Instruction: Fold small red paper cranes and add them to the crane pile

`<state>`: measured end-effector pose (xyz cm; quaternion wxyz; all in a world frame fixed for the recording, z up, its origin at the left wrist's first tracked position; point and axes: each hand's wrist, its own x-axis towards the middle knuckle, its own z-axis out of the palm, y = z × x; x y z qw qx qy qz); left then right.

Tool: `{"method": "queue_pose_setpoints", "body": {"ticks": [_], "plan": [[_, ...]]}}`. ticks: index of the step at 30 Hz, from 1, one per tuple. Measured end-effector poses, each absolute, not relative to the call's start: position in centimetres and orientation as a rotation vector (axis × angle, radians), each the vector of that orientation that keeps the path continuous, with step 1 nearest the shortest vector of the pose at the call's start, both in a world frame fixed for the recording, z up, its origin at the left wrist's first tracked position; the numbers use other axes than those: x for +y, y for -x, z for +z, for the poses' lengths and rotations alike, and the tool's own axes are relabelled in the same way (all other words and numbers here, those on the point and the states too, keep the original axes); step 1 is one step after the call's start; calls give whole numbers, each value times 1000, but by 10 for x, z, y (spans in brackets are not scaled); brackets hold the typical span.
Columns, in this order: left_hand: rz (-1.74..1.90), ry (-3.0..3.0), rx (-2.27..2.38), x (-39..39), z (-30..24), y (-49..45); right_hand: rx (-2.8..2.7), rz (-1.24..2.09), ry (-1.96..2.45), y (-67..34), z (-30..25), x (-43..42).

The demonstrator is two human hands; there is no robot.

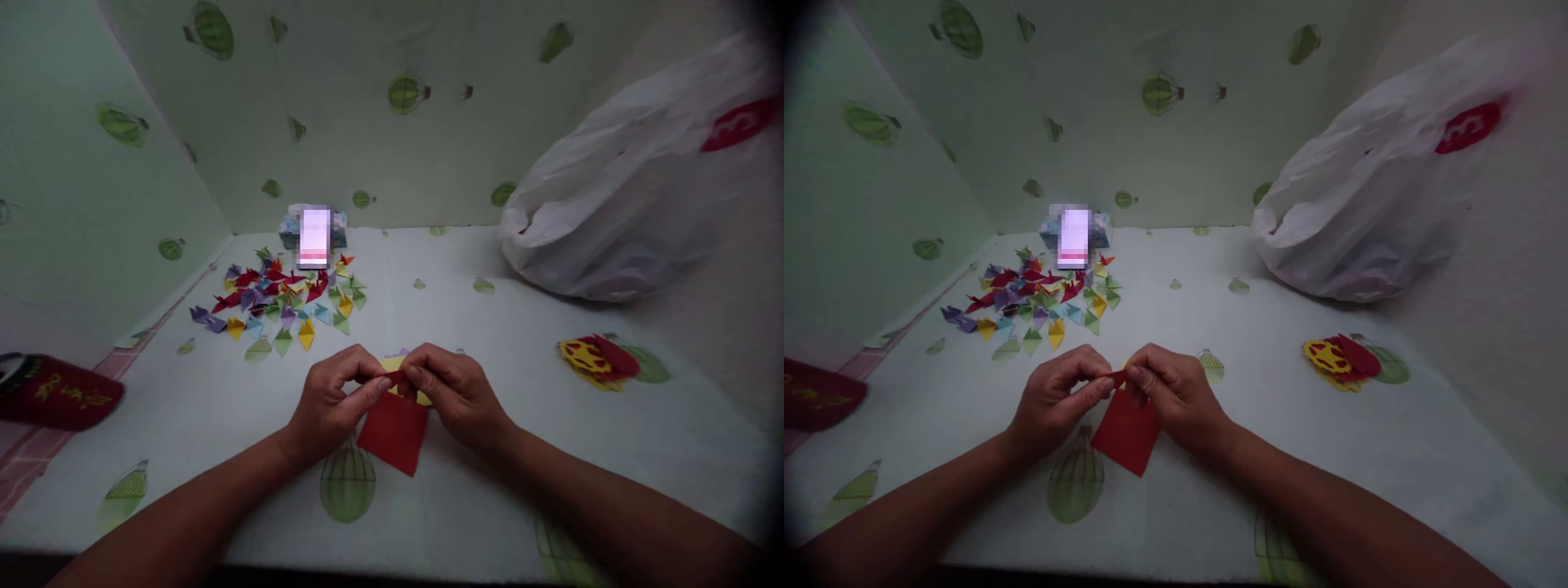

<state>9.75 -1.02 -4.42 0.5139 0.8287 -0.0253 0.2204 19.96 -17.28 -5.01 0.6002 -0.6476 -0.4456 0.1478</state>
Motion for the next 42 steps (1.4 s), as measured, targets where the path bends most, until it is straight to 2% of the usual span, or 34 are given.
{"method": "queue_pose_setpoints", "body": {"ticks": [4, 12, 17, 23, 42], "plan": [[278, -1730, 146, -11, -47, -100, -882, 438, 1482, -201, -52, -170], [239, -1503, 269, -13, -52, -103, -705, 785, 1352, -202, -54, -163], [161, -1475, 265, -16, -53, -103, -702, 766, 1404, -201, -52, -164], [311, -1501, 302, -14, -56, -106, -657, 749, 1449, -204, -52, -165], [370, -1587, 305, -16, -53, -106, -750, 735, 1447, -203, -58, -164]]}}
